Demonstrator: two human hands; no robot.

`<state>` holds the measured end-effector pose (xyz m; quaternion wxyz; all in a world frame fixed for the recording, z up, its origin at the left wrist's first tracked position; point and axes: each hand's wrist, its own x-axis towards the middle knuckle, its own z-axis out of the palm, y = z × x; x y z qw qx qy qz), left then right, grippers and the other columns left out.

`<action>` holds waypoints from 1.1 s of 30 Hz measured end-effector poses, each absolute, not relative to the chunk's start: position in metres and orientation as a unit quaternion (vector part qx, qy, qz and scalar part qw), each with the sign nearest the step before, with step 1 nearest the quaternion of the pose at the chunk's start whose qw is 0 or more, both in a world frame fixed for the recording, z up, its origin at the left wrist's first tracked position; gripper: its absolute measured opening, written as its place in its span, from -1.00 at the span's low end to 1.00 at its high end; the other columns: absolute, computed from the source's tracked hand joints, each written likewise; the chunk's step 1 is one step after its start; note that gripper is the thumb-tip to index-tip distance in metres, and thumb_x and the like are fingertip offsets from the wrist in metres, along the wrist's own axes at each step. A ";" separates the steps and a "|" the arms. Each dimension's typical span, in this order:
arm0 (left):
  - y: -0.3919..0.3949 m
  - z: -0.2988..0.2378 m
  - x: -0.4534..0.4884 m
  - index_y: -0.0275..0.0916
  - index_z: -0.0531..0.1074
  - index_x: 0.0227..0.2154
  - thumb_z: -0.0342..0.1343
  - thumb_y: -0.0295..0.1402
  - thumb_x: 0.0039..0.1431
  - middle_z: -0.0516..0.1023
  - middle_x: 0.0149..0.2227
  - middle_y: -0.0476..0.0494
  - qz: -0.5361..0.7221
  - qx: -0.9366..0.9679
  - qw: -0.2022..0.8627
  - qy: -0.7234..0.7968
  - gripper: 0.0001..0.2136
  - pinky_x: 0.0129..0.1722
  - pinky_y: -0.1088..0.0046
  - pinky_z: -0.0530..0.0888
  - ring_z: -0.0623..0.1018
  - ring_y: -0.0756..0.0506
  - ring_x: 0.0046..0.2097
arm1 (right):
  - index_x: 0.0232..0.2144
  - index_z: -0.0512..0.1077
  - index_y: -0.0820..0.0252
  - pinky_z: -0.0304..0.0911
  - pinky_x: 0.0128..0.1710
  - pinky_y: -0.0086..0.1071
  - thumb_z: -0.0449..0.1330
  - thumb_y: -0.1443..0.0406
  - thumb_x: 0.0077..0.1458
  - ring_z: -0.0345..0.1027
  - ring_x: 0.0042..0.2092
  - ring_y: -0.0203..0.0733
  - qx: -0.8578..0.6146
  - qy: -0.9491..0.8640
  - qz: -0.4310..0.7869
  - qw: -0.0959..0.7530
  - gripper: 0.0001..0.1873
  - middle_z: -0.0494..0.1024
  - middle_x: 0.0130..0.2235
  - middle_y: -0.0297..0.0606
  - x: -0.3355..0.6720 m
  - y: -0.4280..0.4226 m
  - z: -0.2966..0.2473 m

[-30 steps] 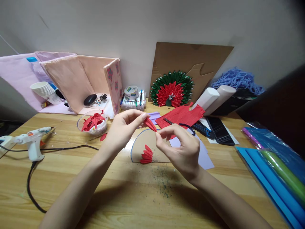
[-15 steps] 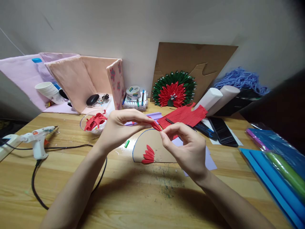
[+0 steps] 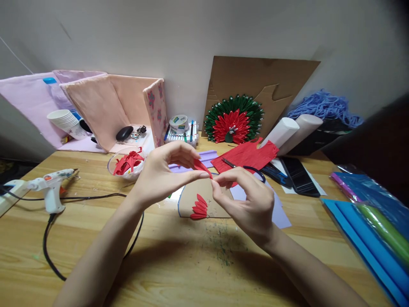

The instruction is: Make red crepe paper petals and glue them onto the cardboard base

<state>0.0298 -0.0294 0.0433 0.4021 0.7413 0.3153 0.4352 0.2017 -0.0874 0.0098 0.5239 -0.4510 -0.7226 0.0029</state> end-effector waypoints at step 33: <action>-0.020 0.038 0.015 -0.31 0.50 -0.24 0.20 -0.36 0.03 0.62 -0.37 -0.19 0.352 0.680 0.499 0.406 -0.79 -0.35 0.46 0.52 0.60 -0.07 -0.33 | -0.45 0.39 0.18 0.28 -0.47 -0.40 0.14 0.47 0.01 0.34 -0.46 -0.28 -0.426 -0.760 -0.010 0.490 -0.89 0.49 -0.51 -0.33 0.190 -0.078 -0.007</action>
